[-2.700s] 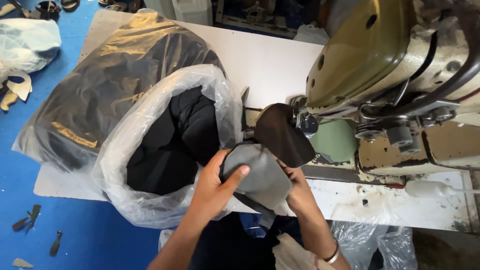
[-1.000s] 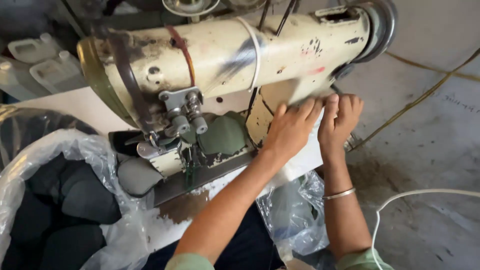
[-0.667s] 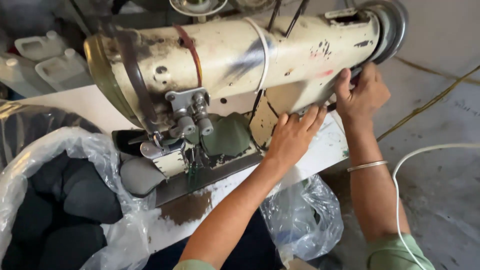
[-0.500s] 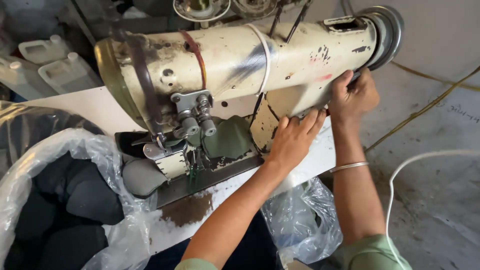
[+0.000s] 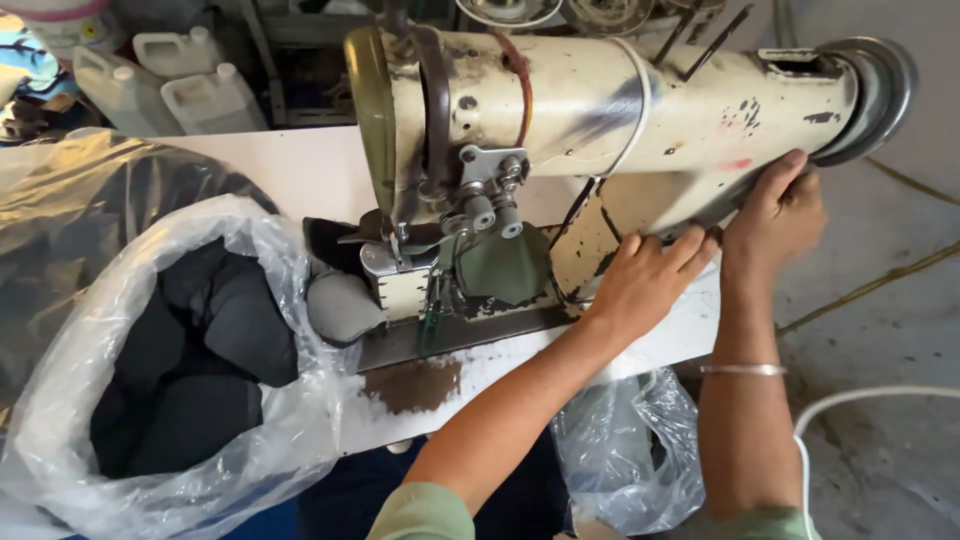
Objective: The person takes black shoe parts from a plastic bag and sews them using a sewing machine. They repeatedly guide the parts under the needle, stitch the edges, and then remove the finished pieces to place them on the table.
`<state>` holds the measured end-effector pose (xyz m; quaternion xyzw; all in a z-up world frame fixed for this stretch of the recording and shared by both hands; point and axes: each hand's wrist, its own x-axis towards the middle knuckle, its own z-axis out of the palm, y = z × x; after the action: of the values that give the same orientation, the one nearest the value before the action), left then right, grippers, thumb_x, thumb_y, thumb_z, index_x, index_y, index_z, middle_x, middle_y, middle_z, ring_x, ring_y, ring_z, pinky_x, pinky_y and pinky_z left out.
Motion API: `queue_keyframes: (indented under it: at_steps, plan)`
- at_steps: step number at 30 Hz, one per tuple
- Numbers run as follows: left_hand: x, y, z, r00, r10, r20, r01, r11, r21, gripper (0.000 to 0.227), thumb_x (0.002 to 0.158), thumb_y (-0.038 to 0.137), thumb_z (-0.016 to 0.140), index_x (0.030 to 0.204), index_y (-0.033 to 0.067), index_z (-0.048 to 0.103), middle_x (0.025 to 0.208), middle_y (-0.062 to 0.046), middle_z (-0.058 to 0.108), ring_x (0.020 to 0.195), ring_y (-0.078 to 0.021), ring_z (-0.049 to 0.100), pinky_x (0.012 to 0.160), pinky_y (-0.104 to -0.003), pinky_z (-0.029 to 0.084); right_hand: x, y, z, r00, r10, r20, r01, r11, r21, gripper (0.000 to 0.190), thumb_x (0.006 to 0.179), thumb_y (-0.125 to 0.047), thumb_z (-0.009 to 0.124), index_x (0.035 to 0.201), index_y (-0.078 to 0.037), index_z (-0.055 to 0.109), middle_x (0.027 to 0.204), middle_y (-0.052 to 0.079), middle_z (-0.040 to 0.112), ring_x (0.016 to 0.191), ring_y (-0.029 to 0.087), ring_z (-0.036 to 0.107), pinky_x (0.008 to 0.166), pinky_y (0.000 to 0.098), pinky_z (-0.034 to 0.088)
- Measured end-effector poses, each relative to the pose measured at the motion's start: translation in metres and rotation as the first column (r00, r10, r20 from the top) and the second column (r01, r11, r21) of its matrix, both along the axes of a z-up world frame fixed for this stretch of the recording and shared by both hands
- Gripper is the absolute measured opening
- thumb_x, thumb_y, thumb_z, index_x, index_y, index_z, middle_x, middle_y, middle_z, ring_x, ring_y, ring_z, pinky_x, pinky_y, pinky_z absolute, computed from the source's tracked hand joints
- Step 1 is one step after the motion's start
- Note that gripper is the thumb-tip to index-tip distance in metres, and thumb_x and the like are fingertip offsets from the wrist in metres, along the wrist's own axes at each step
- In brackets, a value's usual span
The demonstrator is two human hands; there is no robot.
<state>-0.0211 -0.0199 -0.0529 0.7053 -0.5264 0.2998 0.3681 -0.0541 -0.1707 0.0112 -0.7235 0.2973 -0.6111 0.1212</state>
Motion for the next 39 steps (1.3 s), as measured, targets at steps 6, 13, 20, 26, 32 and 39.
queue_keyframes:
  at_steps: [6, 13, 20, 26, 32, 39]
  plan:
    - [-0.005, 0.064, 0.046, 0.993, -0.020, -0.120, 0.011, 0.997, -0.082, 0.062, 0.085, 0.000, 0.056, 0.145, 0.0150, 0.052, 0.154, -0.008, 0.047, 0.090, -0.0299, 0.065, 0.089, -0.045, 0.048, -0.024, 0.083, -0.018, 0.983, 0.174, -0.064, -0.184, 0.960, -0.213, 0.036, 0.119, -0.031, 0.064, 0.110, 0.002, 0.053, 0.102, 0.013, 0.054, 0.092, 0.020, 0.051, 0.082, 0.0353, 0.045]
    - [-0.049, 0.217, -0.055, 0.826, -0.087, -0.558, 0.010, 0.990, -0.140, 0.035, 0.095, 0.004, 0.064, 0.129, -0.0021, 0.059, 0.136, -0.021, 0.059, 0.103, -0.0345, 0.066, 0.087, -0.045, 0.049, 0.067, 0.097, -0.142, 0.672, 0.585, -0.455, -0.487, 0.811, 0.323, 0.038, 0.101, -0.025, 0.073, 0.131, -0.006, 0.059, 0.105, 0.016, 0.068, 0.088, 0.028, 0.066, 0.079, 0.0392, 0.054]
    - [-0.064, 0.358, -0.095, 0.775, 0.119, -0.621, -0.218, 0.972, -0.086, 0.024, 0.093, 0.002, 0.068, 0.117, 0.0056, 0.066, 0.118, -0.011, 0.071, 0.104, -0.0314, 0.068, 0.087, -0.040, 0.052, 0.099, 0.114, -0.171, 0.487, 0.440, -0.754, -0.427, 0.873, 0.234, 0.065, 0.081, -0.030, 0.085, 0.135, -0.006, 0.060, 0.122, 0.019, 0.069, 0.109, 0.040, 0.065, 0.087, 0.0489, 0.053]
    - [-0.007, 0.405, -0.080, 0.651, 0.507, -0.565, -0.690, 0.705, -0.163, 0.032, 0.093, 0.003, 0.069, 0.124, -0.0007, 0.059, 0.119, -0.017, 0.066, 0.104, -0.0320, 0.066, 0.091, -0.041, 0.052, 0.083, 0.112, -0.188, 0.564, 0.427, -0.706, -0.455, 0.875, 0.165, 0.038, 0.091, -0.022, 0.082, 0.125, -0.013, 0.068, 0.118, 0.013, 0.070, 0.102, 0.032, 0.070, 0.089, 0.0412, 0.056]
    - [0.069, 0.409, -0.063, 0.384, 0.643, -0.662, -0.804, 0.585, 0.102, 0.074, 0.081, 0.017, 0.082, 0.141, -0.0060, 0.046, 0.113, -0.017, 0.067, 0.093, -0.0312, 0.065, 0.086, -0.049, 0.046, 0.018, 0.127, -0.139, 0.708, 0.642, -0.294, -0.488, 0.746, 0.453, 0.039, 0.111, -0.024, 0.074, 0.128, 0.004, 0.054, 0.116, 0.014, 0.067, 0.099, 0.020, 0.061, 0.085, 0.0338, 0.051]
    - [0.075, 0.407, -0.085, 0.395, 0.684, -0.614, -0.850, 0.526, 0.040, 0.049, 0.088, 0.014, 0.079, 0.132, -0.0001, 0.060, 0.093, -0.014, 0.065, 0.086, -0.0323, 0.064, 0.079, -0.044, 0.051, -0.042, 0.155, -0.170, 0.714, 0.685, 0.145, -0.435, 0.272, 0.858, 0.042, 0.098, -0.022, 0.070, 0.131, -0.002, 0.053, 0.111, 0.006, 0.067, 0.084, 0.015, 0.061, 0.060, 0.0311, 0.049]
